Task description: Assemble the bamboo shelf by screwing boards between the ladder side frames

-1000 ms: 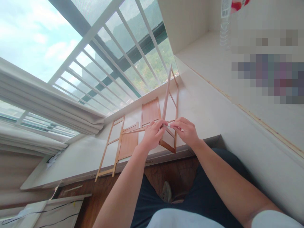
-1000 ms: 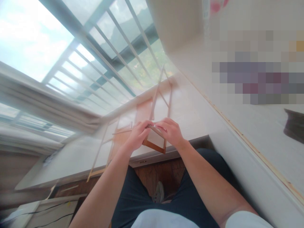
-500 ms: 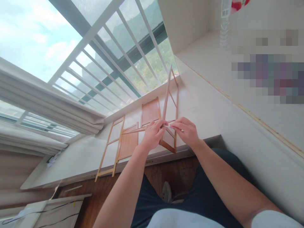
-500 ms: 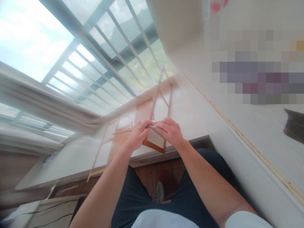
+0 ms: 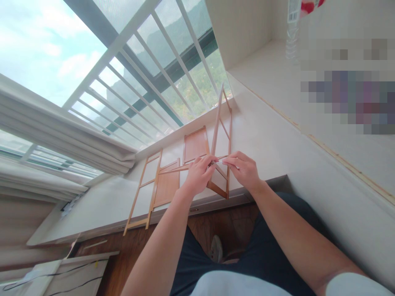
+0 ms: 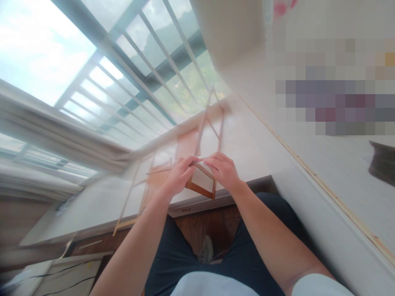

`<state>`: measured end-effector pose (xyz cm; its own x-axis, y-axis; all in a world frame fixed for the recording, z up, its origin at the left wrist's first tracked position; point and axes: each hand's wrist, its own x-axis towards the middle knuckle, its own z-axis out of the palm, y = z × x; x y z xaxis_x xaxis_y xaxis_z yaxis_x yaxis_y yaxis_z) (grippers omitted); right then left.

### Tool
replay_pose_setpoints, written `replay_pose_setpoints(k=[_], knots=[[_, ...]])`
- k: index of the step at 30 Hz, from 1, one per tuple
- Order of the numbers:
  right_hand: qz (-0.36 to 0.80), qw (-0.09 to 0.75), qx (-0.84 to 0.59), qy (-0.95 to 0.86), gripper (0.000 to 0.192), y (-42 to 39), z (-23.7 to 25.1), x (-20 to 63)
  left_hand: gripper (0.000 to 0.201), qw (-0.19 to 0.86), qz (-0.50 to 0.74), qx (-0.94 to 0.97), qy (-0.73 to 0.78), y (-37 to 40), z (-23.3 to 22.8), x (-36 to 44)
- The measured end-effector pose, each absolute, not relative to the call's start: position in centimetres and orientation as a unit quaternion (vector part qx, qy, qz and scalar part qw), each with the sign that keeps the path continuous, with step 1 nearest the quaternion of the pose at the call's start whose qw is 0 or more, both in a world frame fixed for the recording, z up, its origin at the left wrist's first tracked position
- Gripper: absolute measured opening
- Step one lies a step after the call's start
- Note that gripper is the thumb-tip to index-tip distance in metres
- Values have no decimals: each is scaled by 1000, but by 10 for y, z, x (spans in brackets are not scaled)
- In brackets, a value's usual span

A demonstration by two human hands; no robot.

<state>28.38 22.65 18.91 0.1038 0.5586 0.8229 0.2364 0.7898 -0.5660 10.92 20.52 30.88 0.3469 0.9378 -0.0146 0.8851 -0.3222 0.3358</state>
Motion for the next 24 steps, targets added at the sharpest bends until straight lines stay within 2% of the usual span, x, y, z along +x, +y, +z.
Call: replay_pose_setpoints(k=[12, 24], knots=[[75, 660, -301, -685, 20, 224, 194, 288, 29, 144, 91, 808, 564, 206, 311, 111], [136, 683, -282, -660, 14, 227, 195, 287, 29, 127, 76, 816, 559, 205, 309, 115]])
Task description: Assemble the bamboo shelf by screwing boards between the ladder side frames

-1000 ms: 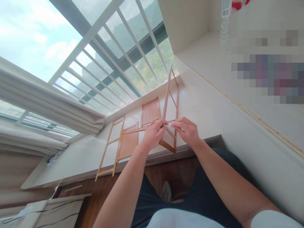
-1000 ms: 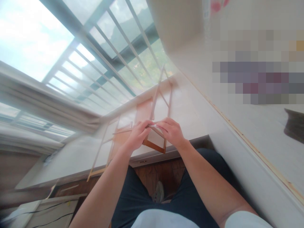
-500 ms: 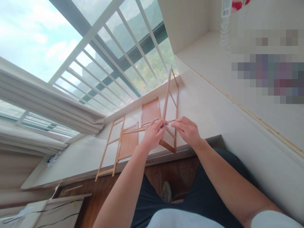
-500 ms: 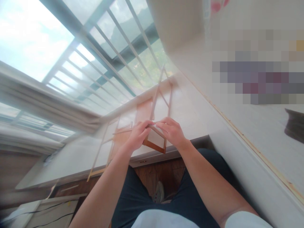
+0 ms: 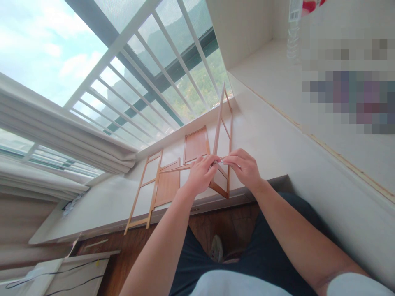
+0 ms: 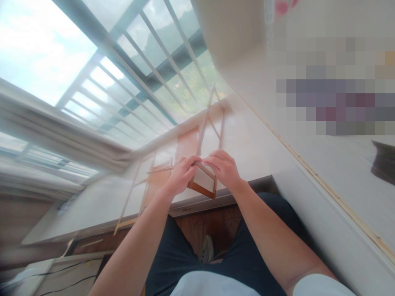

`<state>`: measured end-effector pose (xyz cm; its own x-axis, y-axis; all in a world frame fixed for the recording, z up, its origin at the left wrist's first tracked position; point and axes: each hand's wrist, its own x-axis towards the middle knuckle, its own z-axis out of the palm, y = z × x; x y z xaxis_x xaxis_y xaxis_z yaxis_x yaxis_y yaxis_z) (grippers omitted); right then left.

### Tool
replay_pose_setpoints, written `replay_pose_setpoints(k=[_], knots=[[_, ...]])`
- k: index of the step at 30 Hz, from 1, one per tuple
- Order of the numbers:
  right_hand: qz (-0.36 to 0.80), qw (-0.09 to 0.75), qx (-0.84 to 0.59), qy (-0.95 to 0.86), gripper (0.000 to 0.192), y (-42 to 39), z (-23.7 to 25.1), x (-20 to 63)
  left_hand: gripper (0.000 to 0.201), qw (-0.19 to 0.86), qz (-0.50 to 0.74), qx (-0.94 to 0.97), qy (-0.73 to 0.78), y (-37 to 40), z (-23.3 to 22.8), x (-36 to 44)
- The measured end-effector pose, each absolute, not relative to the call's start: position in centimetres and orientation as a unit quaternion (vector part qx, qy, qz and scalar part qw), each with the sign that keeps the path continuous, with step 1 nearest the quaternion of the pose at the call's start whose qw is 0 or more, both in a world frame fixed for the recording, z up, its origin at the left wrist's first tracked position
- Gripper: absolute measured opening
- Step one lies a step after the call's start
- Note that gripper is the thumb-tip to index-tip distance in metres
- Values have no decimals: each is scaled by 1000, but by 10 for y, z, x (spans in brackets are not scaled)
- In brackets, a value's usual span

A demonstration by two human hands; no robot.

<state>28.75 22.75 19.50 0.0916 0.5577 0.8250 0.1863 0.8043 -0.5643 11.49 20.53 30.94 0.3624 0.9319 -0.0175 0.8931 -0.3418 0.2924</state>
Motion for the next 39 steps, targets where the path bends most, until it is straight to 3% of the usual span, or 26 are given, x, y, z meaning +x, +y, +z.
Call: replay_pose_setpoints(k=[29, 39], knots=[[273, 684, -294, -609, 24, 226, 191, 284, 30, 120, 70, 817, 560, 203, 311, 121], [252, 662, -270, -652, 22, 231, 189, 292, 32, 132, 77, 807, 571, 202, 313, 120]])
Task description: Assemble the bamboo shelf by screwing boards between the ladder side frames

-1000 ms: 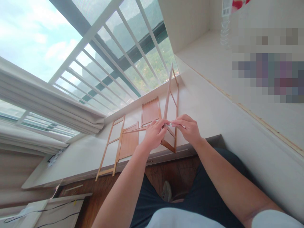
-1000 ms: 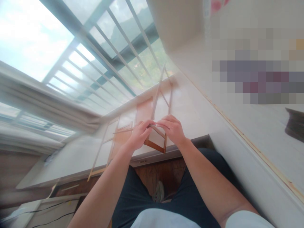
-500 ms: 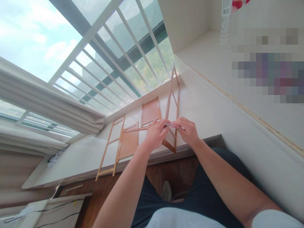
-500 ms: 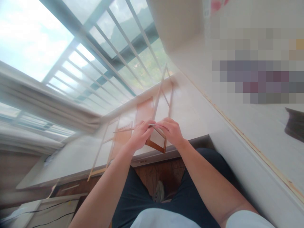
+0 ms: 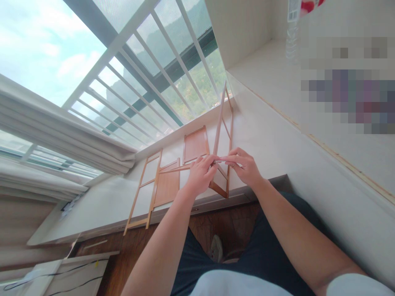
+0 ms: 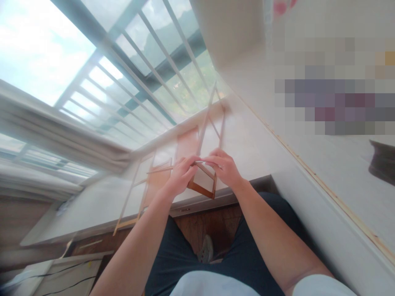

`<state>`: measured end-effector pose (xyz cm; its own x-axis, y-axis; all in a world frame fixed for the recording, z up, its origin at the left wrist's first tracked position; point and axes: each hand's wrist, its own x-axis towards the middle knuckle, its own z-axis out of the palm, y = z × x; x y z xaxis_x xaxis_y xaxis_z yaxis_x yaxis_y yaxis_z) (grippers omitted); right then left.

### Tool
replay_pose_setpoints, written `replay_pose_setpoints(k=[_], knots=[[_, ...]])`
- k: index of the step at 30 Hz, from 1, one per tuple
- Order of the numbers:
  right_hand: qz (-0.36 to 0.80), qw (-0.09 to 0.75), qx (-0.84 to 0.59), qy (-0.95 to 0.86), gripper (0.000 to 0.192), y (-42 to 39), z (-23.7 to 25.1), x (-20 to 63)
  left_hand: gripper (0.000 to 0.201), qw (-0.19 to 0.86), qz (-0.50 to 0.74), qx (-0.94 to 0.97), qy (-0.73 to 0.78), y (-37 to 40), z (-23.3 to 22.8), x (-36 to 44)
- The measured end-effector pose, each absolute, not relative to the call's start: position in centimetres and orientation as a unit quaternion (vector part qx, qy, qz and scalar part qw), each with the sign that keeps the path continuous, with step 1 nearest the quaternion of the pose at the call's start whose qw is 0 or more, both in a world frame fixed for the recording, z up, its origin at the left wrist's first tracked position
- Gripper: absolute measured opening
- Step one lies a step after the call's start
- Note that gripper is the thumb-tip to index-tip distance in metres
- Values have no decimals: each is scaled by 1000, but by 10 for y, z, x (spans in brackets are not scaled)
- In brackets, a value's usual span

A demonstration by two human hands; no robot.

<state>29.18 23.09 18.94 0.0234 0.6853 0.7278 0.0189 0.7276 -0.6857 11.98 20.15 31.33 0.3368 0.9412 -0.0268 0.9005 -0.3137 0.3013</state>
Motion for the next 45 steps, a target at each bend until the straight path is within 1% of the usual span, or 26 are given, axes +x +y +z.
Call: replay_pose_setpoints(k=[4, 9, 13, 20, 24, 27, 31, 33, 36, 40, 42, 45], knots=[[199, 643, -281, -683, 27, 232, 188, 294, 33, 133, 81, 805, 573, 202, 311, 117], [151, 625, -309, -700, 27, 229, 191, 295, 32, 135, 91, 808, 566, 203, 310, 116], [157, 616, -316, -704, 26, 226, 194, 293, 31, 136, 90, 805, 571, 203, 311, 117], [185, 587, -297, -730, 21, 227, 194, 288, 23, 132, 99, 802, 575, 203, 308, 115], [180, 577, -306, -736, 21, 227, 193, 288, 25, 145, 116, 796, 576, 202, 308, 113], [184, 587, -304, -728, 20, 227, 194, 289, 30, 153, 118, 798, 570, 202, 308, 113], [218, 628, -281, -692, 16, 227, 195, 292, 31, 152, 120, 802, 565, 203, 308, 114], [244, 648, -282, -665, 13, 227, 196, 292, 29, 152, 124, 801, 565, 203, 308, 114], [299, 670, -298, -610, 14, 226, 195, 289, 28, 152, 124, 798, 570, 203, 308, 115], [361, 678, -288, -571, 14, 226, 193, 284, 25, 149, 116, 794, 578, 203, 310, 115], [361, 677, -284, -575, 13, 226, 193, 283, 24, 148, 112, 790, 584, 203, 310, 116], [325, 676, -286, -597, 11, 226, 193, 283, 24, 148, 112, 786, 590, 203, 311, 116]])
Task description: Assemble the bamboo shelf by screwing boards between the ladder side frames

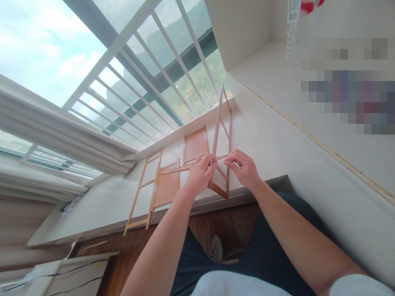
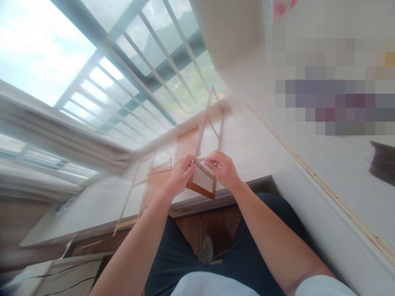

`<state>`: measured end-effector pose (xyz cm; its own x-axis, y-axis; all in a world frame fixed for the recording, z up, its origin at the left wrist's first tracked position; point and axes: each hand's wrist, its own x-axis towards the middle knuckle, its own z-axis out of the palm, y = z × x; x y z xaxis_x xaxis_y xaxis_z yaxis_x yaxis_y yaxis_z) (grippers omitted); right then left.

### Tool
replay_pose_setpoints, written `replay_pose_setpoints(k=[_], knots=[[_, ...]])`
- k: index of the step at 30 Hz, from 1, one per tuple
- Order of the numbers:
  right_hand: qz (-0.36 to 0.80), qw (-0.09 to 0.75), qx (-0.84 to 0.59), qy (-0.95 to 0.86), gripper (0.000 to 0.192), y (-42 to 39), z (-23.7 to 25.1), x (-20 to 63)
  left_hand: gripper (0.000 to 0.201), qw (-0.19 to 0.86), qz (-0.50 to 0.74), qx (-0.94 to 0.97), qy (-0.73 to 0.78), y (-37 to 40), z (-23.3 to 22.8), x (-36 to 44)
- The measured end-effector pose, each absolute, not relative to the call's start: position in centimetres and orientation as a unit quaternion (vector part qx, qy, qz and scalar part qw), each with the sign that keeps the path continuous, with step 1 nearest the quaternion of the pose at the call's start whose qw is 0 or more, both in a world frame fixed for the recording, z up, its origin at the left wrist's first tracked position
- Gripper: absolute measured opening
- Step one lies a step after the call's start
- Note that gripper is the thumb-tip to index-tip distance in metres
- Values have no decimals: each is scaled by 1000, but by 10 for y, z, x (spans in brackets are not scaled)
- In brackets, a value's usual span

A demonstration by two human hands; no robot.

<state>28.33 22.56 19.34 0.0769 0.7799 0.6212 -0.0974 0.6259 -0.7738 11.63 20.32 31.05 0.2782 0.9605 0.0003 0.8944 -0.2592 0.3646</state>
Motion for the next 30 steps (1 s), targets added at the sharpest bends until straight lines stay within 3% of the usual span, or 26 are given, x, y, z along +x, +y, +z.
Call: replay_pose_setpoints(k=[30], knots=[[140, 667, -233, -694, 17, 234, 209, 290, 28, 143, 90, 808, 564, 206, 311, 112]])
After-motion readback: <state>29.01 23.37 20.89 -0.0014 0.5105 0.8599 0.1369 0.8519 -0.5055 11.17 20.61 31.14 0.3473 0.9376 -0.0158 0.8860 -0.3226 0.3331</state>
